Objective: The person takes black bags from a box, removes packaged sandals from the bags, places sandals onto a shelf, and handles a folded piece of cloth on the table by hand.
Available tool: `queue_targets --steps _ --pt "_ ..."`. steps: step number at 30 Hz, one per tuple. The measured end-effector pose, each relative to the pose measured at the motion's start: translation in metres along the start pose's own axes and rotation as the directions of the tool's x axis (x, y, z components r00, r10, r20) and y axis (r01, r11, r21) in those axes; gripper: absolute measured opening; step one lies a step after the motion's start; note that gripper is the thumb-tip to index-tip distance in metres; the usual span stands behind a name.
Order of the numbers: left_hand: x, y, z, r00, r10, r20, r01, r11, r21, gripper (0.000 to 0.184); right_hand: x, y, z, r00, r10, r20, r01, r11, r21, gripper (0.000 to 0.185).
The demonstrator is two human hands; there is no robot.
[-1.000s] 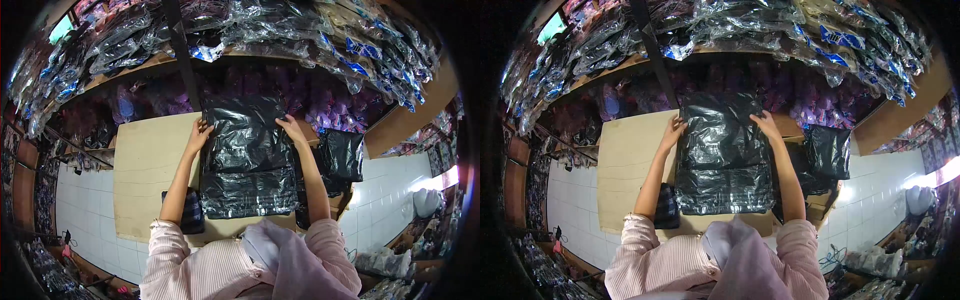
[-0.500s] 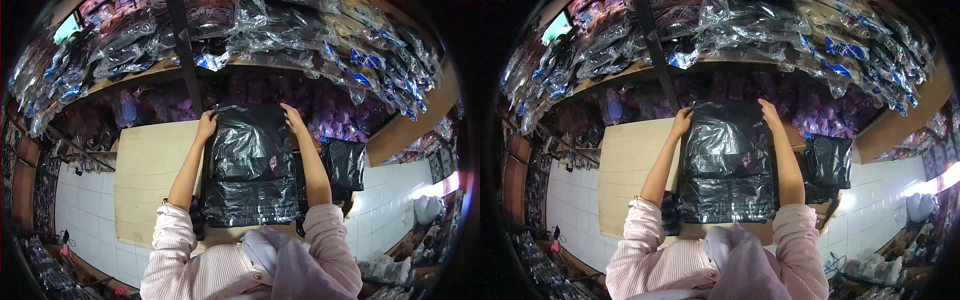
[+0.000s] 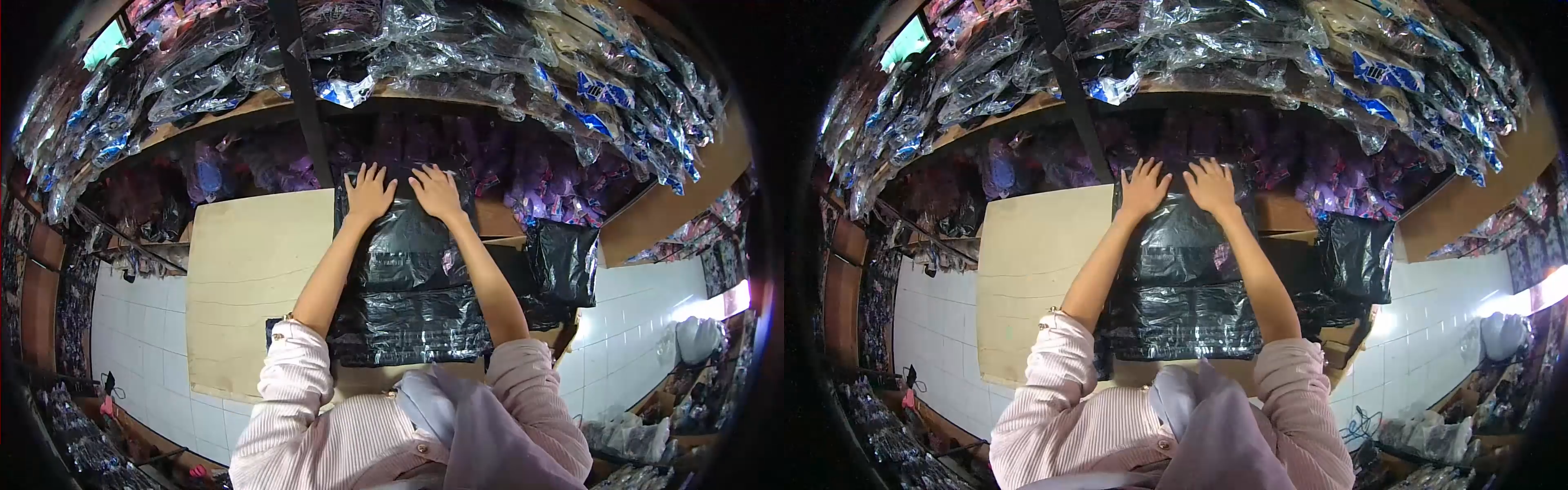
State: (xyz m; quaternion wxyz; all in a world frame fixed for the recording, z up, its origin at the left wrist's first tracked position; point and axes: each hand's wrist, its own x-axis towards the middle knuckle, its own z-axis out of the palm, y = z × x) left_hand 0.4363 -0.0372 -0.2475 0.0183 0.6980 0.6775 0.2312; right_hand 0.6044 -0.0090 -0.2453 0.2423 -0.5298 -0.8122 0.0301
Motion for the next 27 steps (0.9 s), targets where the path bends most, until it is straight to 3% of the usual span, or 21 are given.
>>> queue_targets --steps 4,6,8,9,11,14,16,17,20,21,22,23,24,25,26,27 --pt "-0.004 -0.019 -0.008 0.990 -0.134 0.040 0.137 0.983 -0.122 0.057 0.001 0.032 0.001 0.994 0.104 0.038 -0.108 0.989 0.097 0.049" --pt "-0.006 -0.027 -0.010 0.990 -0.134 0.053 0.141 0.976 -0.164 0.059 -0.005 0.038 -0.007 0.975 0.204 0.089 -0.206 0.978 0.020 0.052" --pt "-0.012 -0.031 -0.014 0.991 -0.107 0.085 0.119 0.982 -0.149 0.060 -0.011 0.043 -0.014 0.974 0.215 0.073 -0.223 0.967 0.122 0.052" --pt "-0.019 -0.032 -0.016 0.995 -0.028 0.091 0.045 0.983 -0.180 0.061 -0.018 0.044 -0.017 0.974 0.214 0.077 -0.222 0.968 0.120 0.052" --pt "-0.039 -0.031 -0.026 0.990 0.124 0.060 -0.109 0.973 -0.205 0.064 -0.045 0.042 -0.029 0.996 0.042 -0.084 -0.034 0.995 0.090 0.049" --pt "-0.080 -0.026 -0.048 0.949 0.297 0.106 -0.239 0.898 -0.370 0.065 -0.090 0.018 -0.072 0.999 0.008 -0.053 0.002 0.984 0.180 0.043" --pt "-0.107 -0.018 -0.065 0.939 0.301 0.167 -0.208 0.884 -0.419 0.064 -0.113 0.008 -0.092 0.997 0.048 0.052 -0.062 0.949 0.309 0.040" --pt "-0.119 -0.016 -0.074 0.929 0.307 0.206 -0.173 0.854 -0.491 0.062 -0.125 0.007 -0.091 0.999 0.047 -0.001 -0.044 0.943 0.329 0.038" --pt "-0.152 -0.010 -0.086 0.928 0.328 0.176 -0.206 0.846 -0.492 0.061 -0.150 -0.002 -0.108 0.989 0.054 0.139 -0.090 0.961 0.263 0.038" --pt "-0.163 -0.009 -0.093 0.930 0.234 0.283 -0.045 0.837 -0.545 0.061 -0.155 -0.009 -0.117 0.967 0.098 0.234 -0.164 0.944 0.285 0.031" --pt "-0.168 -0.007 -0.099 0.911 0.148 0.385 0.114 0.807 -0.579 0.061 -0.161 -0.009 -0.118 0.974 0.080 0.214 -0.134 0.959 0.249 0.024" --pt "-0.177 -0.006 -0.100 0.935 0.118 0.334 0.112 0.796 -0.595 0.052 -0.169 -0.009 -0.121 0.976 0.070 0.208 -0.121 0.963 0.241 0.023" --pt "-0.185 -0.006 -0.106 0.901 0.116 0.418 0.135 0.841 -0.524 0.033 -0.180 -0.012 -0.121 0.976 0.067 0.208 -0.117 0.965 0.236 0.021" --pt "-0.192 -0.011 -0.100 0.915 0.237 0.326 -0.020 0.835 -0.550 0.027 -0.190 -0.014 -0.123 0.990 -0.027 0.136 -0.018 0.947 0.319 0.016" --pt "-0.209 -0.016 -0.096 0.910 0.334 0.246 -0.149 0.817 -0.558 0.022 -0.199 -0.020 -0.129 0.989 -0.085 0.122 0.053 0.968 0.243 0.013" --pt "-0.221 -0.014 -0.099 0.910 0.321 0.262 -0.142 0.835 -0.532 0.014 -0.211 -0.024 -0.130 0.984 -0.090 0.157 0.033 0.942 0.333 0.012"
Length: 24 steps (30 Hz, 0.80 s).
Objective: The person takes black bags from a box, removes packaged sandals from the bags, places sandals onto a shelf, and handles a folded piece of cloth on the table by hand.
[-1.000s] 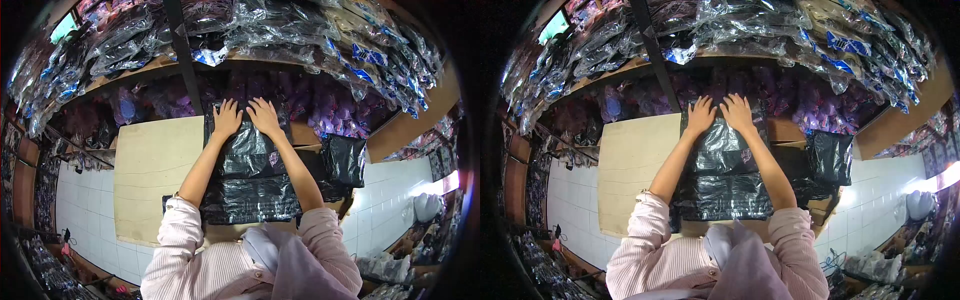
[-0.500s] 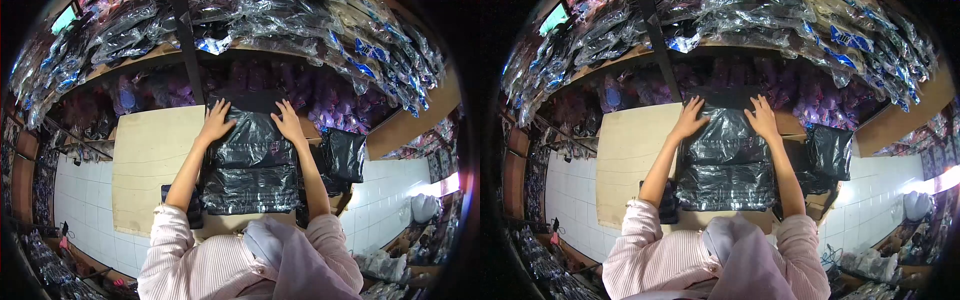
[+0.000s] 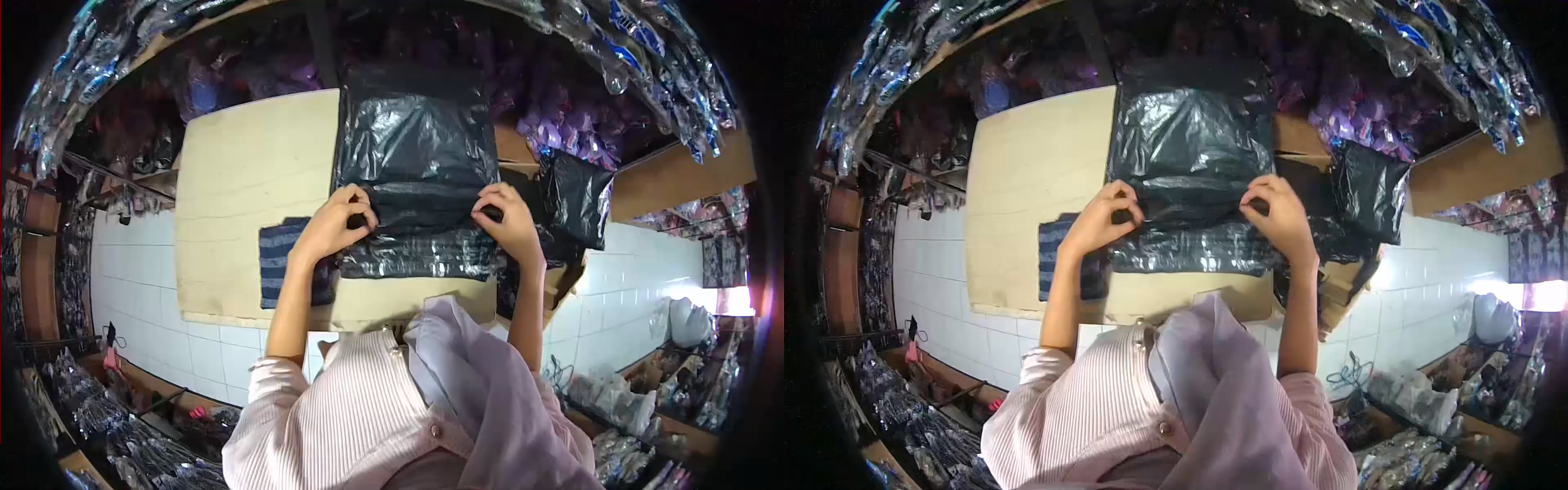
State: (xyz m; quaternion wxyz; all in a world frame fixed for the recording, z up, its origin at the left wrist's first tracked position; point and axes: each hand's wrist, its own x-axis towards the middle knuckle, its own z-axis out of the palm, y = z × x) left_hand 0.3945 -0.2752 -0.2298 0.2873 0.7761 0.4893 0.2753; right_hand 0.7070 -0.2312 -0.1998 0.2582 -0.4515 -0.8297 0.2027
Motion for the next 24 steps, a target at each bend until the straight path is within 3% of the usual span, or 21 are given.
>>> queue_targets --steps 2,5,7,9,12,15,18,20,23,24 --pt "-0.018 -0.005 0.005 0.995 0.025 0.094 -0.022 0.999 -0.042 0.009 -0.023 0.000 0.008 0.999 0.014 0.039 -0.018 0.995 0.101 0.012" --pt "-0.027 -0.010 0.001 0.980 -0.018 0.196 0.046 0.989 -0.140 0.013 -0.038 0.014 0.013 0.997 -0.013 0.079 0.011 1.000 0.024 0.015" --pt "-0.025 -0.004 -0.010 0.942 -0.157 0.297 0.216 0.960 -0.178 0.014 -0.061 0.015 0.019 0.998 0.053 0.041 -0.054 0.998 0.026 0.015" --pt "-0.014 0.007 -0.022 0.927 -0.233 0.295 0.308 0.921 -0.240 0.016 -0.067 0.003 0.020 1.000 0.028 0.011 -0.027 0.999 -0.041 0.016" --pt "0.015 0.009 -0.006 0.999 0.005 -0.039 -0.012 0.983 -0.183 0.018 -0.060 -0.012 0.028 0.985 -0.030 -0.173 0.014 0.995 -0.094 0.017" --pt "0.044 0.007 0.025 0.968 0.227 -0.106 -0.224 0.974 0.037 0.029 -0.051 -0.026 0.036 0.984 -0.007 -0.179 0.002 1.000 -0.029 0.015" --pt "0.052 0.007 0.047 0.974 0.221 -0.056 -0.211 0.966 0.146 0.032 -0.048 -0.028 0.048 0.995 -0.007 -0.102 0.006 1.000 -0.007 0.024" --pt "0.054 0.006 0.058 0.977 0.177 -0.123 -0.135 0.947 0.291 0.034 -0.051 -0.019 0.057 1.000 -0.013 0.027 0.014 0.999 -0.041 0.034" --pt "0.057 -0.002 0.063 0.974 0.163 -0.158 -0.116 0.956 0.268 0.030 -0.060 -0.015 0.067 0.999 -0.004 0.036 0.006 0.998 -0.057 0.038" --pt "0.059 -0.005 0.062 0.959 0.214 -0.186 -0.160 0.950 0.268 0.021 -0.062 -0.014 0.067 0.998 -0.025 0.055 0.029 0.996 -0.084 0.041"
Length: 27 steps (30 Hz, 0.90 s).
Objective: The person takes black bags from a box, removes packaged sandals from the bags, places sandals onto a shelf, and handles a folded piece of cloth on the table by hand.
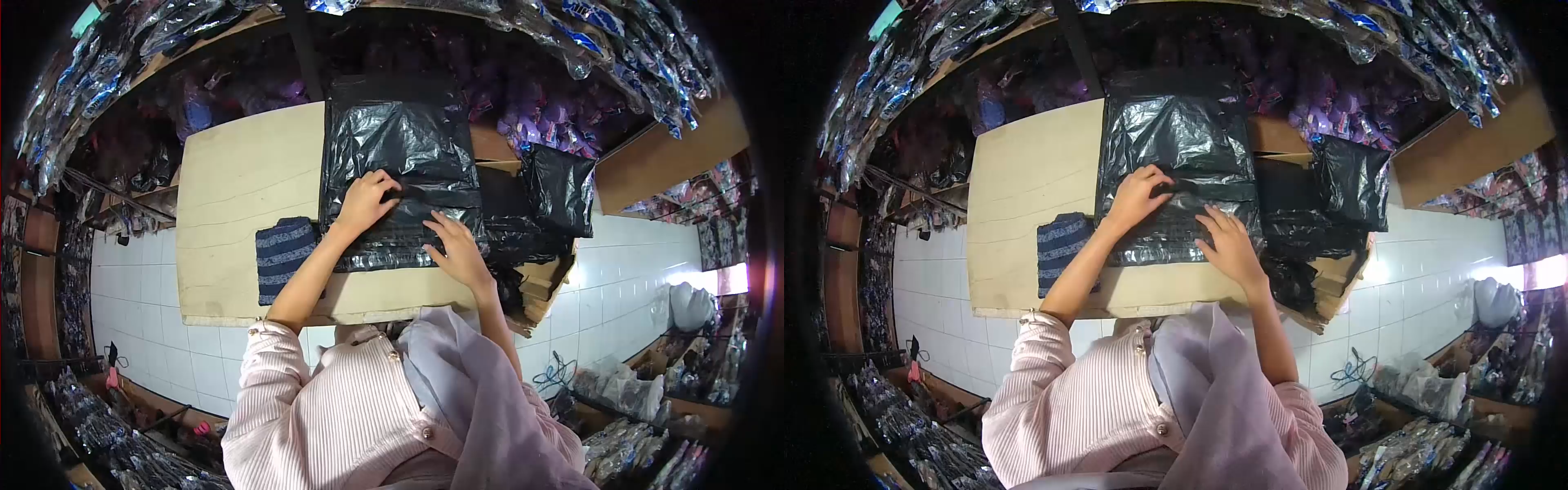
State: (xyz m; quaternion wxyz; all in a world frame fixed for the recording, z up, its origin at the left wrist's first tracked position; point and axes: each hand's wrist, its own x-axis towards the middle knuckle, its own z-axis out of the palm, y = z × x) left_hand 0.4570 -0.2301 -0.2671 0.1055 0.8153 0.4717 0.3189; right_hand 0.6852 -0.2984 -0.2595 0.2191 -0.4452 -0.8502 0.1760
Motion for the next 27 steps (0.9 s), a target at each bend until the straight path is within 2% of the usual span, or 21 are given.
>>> queue_targets --steps 1,3,4,9,11,13,15,16,17,18,19,20,21,23,24,25,27 --pt "0.000 -0.002 0.001 1.000 0.001 -0.002 -0.001 1.000 0.003 0.021 -0.001 0.000 0.000 1.000 -0.003 -0.002 0.003 1.000 0.000 0.041" --pt "0.003 0.008 -0.010 0.985 -0.169 0.033 0.172 0.973 -0.156 0.015 0.000 -0.001 -0.001 0.999 0.023 0.025 -0.023 1.000 0.009 0.042" --pt "0.005 0.012 -0.016 0.992 -0.128 -0.020 0.123 0.979 -0.160 0.013 0.002 -0.003 -0.001 0.998 0.042 0.053 -0.042 0.999 -0.004 0.043" --pt "0.008 0.028 -0.042 1.000 -0.003 -0.025 -0.002 0.976 -0.216 0.013 0.019 -0.009 0.013 1.000 0.019 -0.001 -0.019 1.000 -0.016 0.045" --pt "0.012 0.033 -0.052 0.984 0.064 0.165 -0.027 0.975 -0.219 0.016 0.033 -0.011 0.016 0.992 0.077 0.100 -0.074 0.997 -0.035 0.047" --pt "0.027 0.036 -0.061 0.979 0.087 0.184 -0.054 0.983 -0.178 0.021 0.043 -0.010 0.021 0.997 0.014 0.075 -0.008 0.997 -0.080 0.049" --pt "0.052 0.032 -0.068 0.991 0.129 0.028 -0.118 0.964 -0.240 0.018 0.055 -0.012 0.024 0.998 0.023 0.062 -0.017 0.996 -0.089 0.049" --pt "0.068 0.023 -0.065 0.992 0.123 -0.032 -0.127 0.968 -0.218 0.017 0.063 -0.011 0.027 1.000 0.000 0.022 0.001 0.998 -0.057 0.048" --pt "0.085 0.017 -0.067 0.997 0.060 -0.053 -0.070 0.973 -0.218 0.015 0.067 -0.009 0.029 1.000 -0.003 0.018 0.004 0.998 -0.060 0.048" --pt "0.106 0.001 -0.063 0.990 0.103 -0.099 -0.120 0.973 -0.196 0.018 0.069 -0.006 0.033 0.999 -0.046 0.000 0.046 0.996 -0.078 0.048" --pt "0.124 -0.018 -0.055 0.989 0.082 -0.120 -0.094 0.990 -0.105 0.031 0.071 -0.002 0.036 0.996 -0.088 -0.018 0.086 0.991 -0.099 0.048" --pt "0.140 -0.036 -0.047 0.997 0.018 -0.077 -0.017 1.000 0.012 0.040 0.073 0.004 0.044 0.999 -0.039 -0.005 0.039 0.999 -0.026 0.049" --pt "0.154 -0.051 -0.040 0.998 -0.049 -0.044 0.055 0.990 0.132 0.050 0.074 0.005 0.044 0.999 -0.042 -0.014 0.042 0.999 -0.033 0.049" --pt "0.177 -0.072 -0.026 0.976 -0.218 0.017 0.202 0.927 0.316 0.060 0.074 0.006 0.045 0.998 -0.015 -0.062 0.015 1.000 0.012 0.050" --pt "0.189 -0.081 -0.024 0.944 -0.315 0.102 0.272 0.913 0.305 0.064 0.076 0.009 0.047 0.998 0.043 0.046 -0.043 0.999 0.003 0.050" --pt "0.196 -0.088 -0.019 0.946 -0.308 0.097 0.266 0.914 0.307 0.064 0.075 0.011 0.049 1.000 0.012 -0.003 -0.012 1.000 0.002 0.051" --pt "0.209 -0.096 -0.015 0.861 -0.481 0.169 0.382 0.828 0.411 0.064 0.077 0.008 0.050 1.000 0.019 -0.009 -0.020 0.999 -0.034 0.051"
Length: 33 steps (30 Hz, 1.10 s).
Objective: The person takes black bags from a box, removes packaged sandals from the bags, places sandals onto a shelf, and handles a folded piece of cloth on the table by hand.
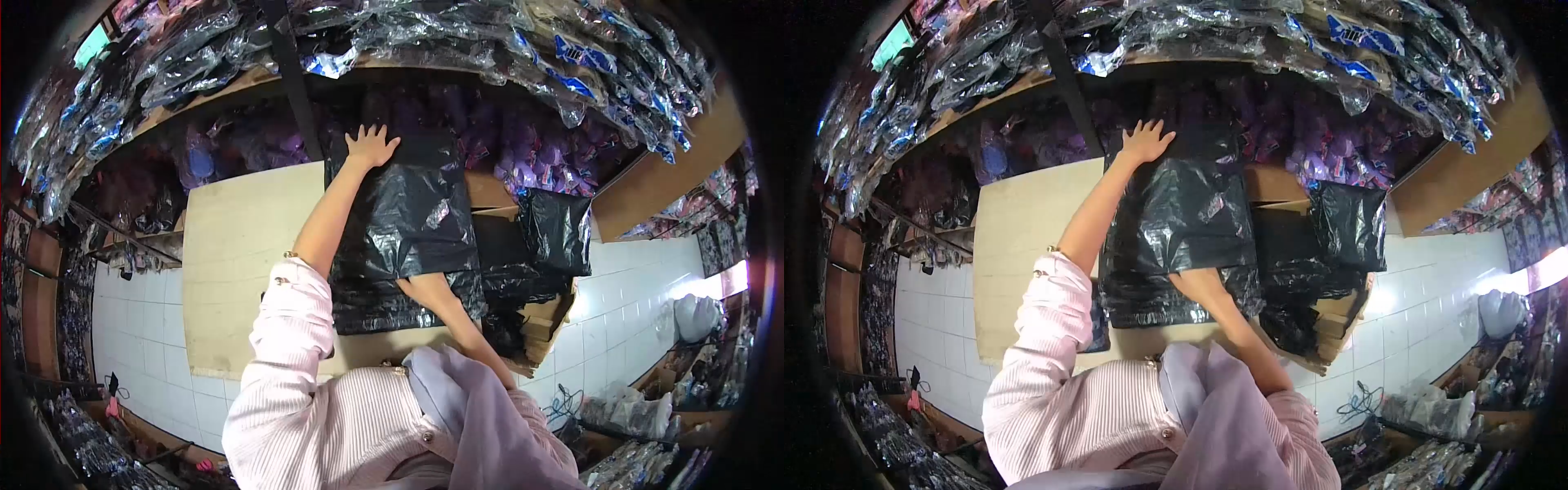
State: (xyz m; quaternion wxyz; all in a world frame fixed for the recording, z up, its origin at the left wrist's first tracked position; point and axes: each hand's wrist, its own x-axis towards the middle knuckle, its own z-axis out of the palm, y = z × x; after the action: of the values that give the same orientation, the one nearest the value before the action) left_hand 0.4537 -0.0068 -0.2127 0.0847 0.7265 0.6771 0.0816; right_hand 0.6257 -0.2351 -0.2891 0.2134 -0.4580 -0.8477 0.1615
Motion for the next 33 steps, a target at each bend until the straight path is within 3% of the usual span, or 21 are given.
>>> queue_targets --steps 1,2,10,11,12,14,16,18,19,21,25,27,32,33 --pt "0.005 -0.001 0.002 0.997 -0.042 0.065 0.041 0.999 0.021 0.065 -0.002 0.000 -0.001 1.000 0.017 0.016 -0.017 0.999 0.039 0.050" --pt "0.008 -0.003 0.004 0.994 -0.058 0.092 0.055 0.998 0.037 0.064 -0.001 -0.004 -0.004 0.995 -0.046 -0.086 0.049 0.998 0.031 0.046" --pt "0.024 -0.005 0.010 0.969 -0.118 0.216 0.108 0.992 0.058 0.065 -0.004 -0.019 -0.024 0.997 0.041 -0.061 -0.030 0.986 0.163 0.040" --pt "0.024 -0.005 0.011 0.969 -0.118 0.216 0.108 0.993 0.056 0.065 -0.007 -0.019 -0.019 0.986 -0.044 -0.160 0.055 0.996 0.065 0.040" --pt "0.023 -0.004 0.012 0.963 -0.121 0.241 0.102 0.991 0.088 0.064 -0.010 -0.019 -0.017 0.986 -0.045 -0.159 0.056 0.996 0.063 0.040" --pt "0.029 -0.005 0.014 0.959 -0.121 0.256 0.093 0.989 0.117 0.064 -0.012 -0.022 -0.019 0.981 0.041 -0.189 -0.007 0.984 0.177 0.042" --pt "0.033 -0.007 0.026 0.933 -0.154 0.325 0.112 0.983 0.144 0.062 -0.022 -0.028 -0.023 0.989 0.051 -0.140 -0.031 0.990 0.138 0.044" --pt "0.032 -0.007 0.029 0.932 -0.148 0.332 0.109 0.985 0.134 0.061 -0.025 -0.032 -0.035 0.993 0.089 0.072 -0.098 0.988 0.122 0.048" --pt "0.032 -0.008 0.031 0.933 -0.145 0.329 0.118 0.988 0.101 0.061 -0.025 -0.038 -0.049 0.946 0.177 0.270 -0.214 0.970 0.112 0.047" --pt "0.030 -0.010 0.038 0.933 -0.142 0.330 0.126 0.990 0.069 0.062 -0.035 -0.040 -0.051 0.969 0.132 0.207 -0.159 0.980 0.122 0.048" --pt "0.026 -0.009 0.043 0.950 -0.133 0.284 0.110 0.989 0.096 0.062 -0.056 -0.039 -0.050 0.993 -0.011 0.115 -0.010 0.984 0.180 0.050" --pt "0.023 -0.009 0.051 0.953 -0.138 0.271 0.111 0.987 0.112 0.061 -0.068 -0.038 -0.050 0.985 -0.038 0.170 0.006 0.982 0.191 0.050" --pt "0.011 -0.010 0.075 0.991 -0.106 -0.078 0.113 0.990 0.083 0.059 -0.095 -0.033 -0.040 0.949 -0.081 0.305 0.054 0.994 0.095 0.049" --pt "0.010 -0.013 0.077 0.991 -0.078 -0.110 0.083 0.996 0.041 0.059 -0.095 -0.034 -0.037 0.962 -0.080 0.260 0.053 0.993 0.110 0.045"
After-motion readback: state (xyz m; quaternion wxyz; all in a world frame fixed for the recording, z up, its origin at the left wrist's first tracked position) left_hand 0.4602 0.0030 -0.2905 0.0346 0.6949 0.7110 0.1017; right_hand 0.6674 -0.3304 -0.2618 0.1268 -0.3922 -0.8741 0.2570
